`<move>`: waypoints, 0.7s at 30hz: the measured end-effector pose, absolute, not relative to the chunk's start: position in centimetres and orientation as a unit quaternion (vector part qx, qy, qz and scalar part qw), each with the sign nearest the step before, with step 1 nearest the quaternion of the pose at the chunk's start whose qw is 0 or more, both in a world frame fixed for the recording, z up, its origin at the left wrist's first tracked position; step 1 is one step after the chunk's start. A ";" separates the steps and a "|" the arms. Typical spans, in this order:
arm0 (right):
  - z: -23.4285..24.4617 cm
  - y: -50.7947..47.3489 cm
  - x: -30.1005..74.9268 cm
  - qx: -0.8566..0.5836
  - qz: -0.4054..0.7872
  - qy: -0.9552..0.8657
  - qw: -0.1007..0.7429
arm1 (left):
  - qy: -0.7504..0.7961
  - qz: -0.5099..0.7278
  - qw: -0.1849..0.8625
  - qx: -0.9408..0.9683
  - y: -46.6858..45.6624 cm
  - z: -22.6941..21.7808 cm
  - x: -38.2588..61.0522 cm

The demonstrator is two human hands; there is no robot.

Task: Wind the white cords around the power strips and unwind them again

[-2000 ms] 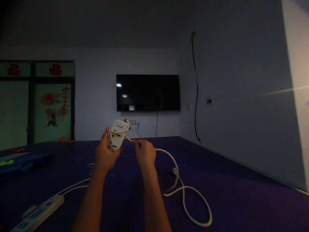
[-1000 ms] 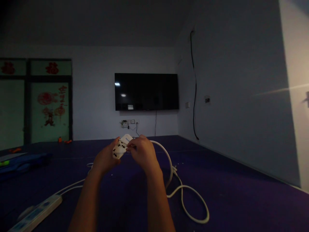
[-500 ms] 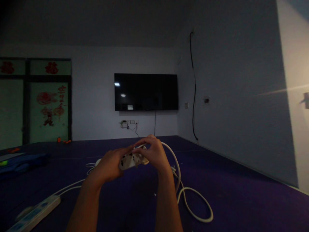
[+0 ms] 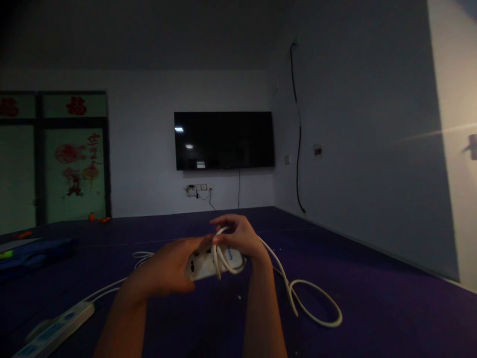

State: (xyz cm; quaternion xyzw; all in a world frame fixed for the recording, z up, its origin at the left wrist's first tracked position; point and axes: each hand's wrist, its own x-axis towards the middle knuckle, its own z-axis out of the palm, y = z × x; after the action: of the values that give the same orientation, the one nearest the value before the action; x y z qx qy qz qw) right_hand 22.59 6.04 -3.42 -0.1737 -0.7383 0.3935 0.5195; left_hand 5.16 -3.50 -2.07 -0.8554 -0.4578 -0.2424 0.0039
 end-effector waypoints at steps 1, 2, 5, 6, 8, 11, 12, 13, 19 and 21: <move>-3.5 6.2 22.5 -0.163 0.417 -0.732 0.514 | -0.461 -0.240 0.002 -0.854 -3.6 -2.0 5.2; -3.5 6.3 22.4 -0.154 0.438 -0.725 0.508 | -0.466 -0.238 0.002 -0.852 -3.7 -1.8 5.2; -3.6 6.8 22.4 -0.143 0.491 -0.715 0.476 | -0.484 -0.228 -0.009 -0.845 -4.2 -1.5 5.1; -3.6 6.9 22.5 -0.143 0.508 -0.714 0.460 | -0.485 -0.225 -0.017 -0.845 -4.3 -1.5 5.1; -3.7 7.0 22.8 -0.140 0.536 -0.713 0.429 | -0.475 -0.229 -0.035 -0.849 -4.4 -1.5 5.0; -4.3 6.8 23.0 -0.112 0.561 -0.707 0.416 | -0.441 -0.240 -0.060 -0.863 -4.4 -1.7 5.0; -4.7 6.6 23.0 -0.100 0.562 -0.699 0.431 | -0.424 -0.244 -0.072 -0.869 -4.4 -1.8 5.1; -5.1 6.4 22.9 -0.089 0.559 -0.688 0.454 | -0.403 -0.249 -0.085 -0.877 -4.3 -1.8 5.2; -7.1 5.5 21.5 -0.105 0.490 -0.613 0.611 | -0.305 -0.321 -0.161 -0.882 -4.2 -1.4 5.4; -7.1 5.6 21.1 -0.147 0.436 -0.617 0.639 | -0.279 -0.360 -0.170 -0.874 -4.1 -1.3 5.2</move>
State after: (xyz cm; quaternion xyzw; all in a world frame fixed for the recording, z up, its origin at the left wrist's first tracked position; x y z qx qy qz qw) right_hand 21.06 5.57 -7.09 -0.1472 -0.6169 0.4356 0.6388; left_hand 5.21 -4.10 -1.29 -0.8740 -0.2793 -0.3596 -0.1697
